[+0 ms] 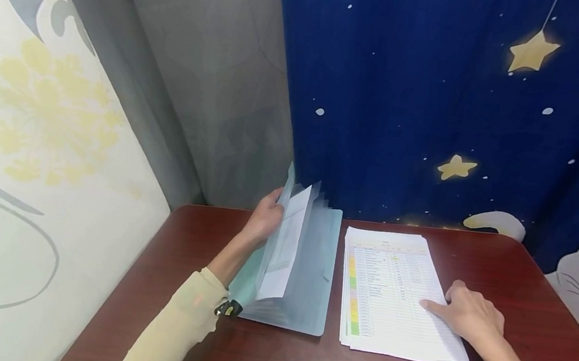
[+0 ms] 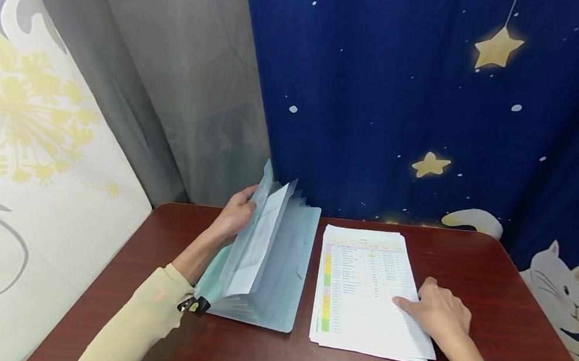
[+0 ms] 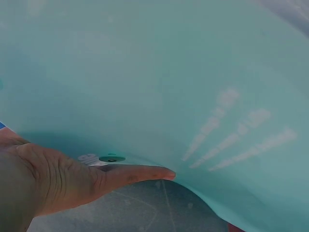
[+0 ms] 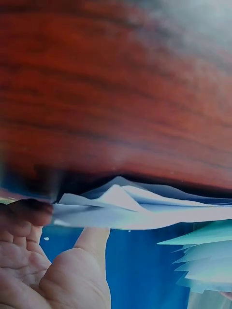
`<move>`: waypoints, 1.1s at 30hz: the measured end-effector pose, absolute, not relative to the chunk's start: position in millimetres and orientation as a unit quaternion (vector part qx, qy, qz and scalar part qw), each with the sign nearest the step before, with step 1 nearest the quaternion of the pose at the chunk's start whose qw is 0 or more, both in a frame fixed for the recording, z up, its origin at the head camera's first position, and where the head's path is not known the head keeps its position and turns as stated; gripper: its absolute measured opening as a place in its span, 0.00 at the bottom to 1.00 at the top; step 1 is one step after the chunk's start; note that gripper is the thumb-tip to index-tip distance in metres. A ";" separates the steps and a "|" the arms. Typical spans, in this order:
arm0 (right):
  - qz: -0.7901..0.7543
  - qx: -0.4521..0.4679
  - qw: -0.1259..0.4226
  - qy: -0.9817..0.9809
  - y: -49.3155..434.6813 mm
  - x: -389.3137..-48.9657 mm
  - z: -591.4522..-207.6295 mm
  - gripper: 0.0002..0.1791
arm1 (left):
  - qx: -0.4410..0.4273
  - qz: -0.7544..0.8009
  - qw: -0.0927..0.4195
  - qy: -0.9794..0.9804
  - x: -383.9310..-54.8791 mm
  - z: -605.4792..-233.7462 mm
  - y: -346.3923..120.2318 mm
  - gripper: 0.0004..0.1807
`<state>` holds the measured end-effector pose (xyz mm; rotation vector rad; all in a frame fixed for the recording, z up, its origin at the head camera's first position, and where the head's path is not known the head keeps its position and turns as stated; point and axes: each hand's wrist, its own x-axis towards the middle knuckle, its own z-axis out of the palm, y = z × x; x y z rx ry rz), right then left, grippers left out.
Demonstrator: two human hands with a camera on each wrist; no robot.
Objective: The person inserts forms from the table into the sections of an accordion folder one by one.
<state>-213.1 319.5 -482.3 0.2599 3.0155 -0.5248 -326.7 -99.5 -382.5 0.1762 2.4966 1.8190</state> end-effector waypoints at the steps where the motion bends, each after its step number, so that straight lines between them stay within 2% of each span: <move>1: -0.173 0.085 0.033 0.981 320.0 -212.9 -482.0 0.38 | 0.057 0.587 0.023 0.807 -326.9 -382.3 -99.5 0.32; 11: -0.213 0.078 0.014 0.974 325.6 -211.4 -483.1 0.32 | 0.052 0.587 0.029 0.808 -328.1 -383.5 -99.3 0.32; 21: -0.266 0.040 -0.002 0.963 340.9 -208.9 -483.1 0.18 | 0.051 0.586 0.031 0.808 -326.6 -383.0 -98.1 0.32; 29: -0.459 0.023 0.048 0.887 343.7 -201.0 -488.2 0.10 | 0.042 0.586 0.038 0.808 -326.9 -383.3 -97.6 0.32; 33: -0.539 0.013 0.050 0.841 344.2 -199.9 -487.5 0.08 | 0.040 0.588 0.045 0.807 -325.4 -383.6 -98.5 0.32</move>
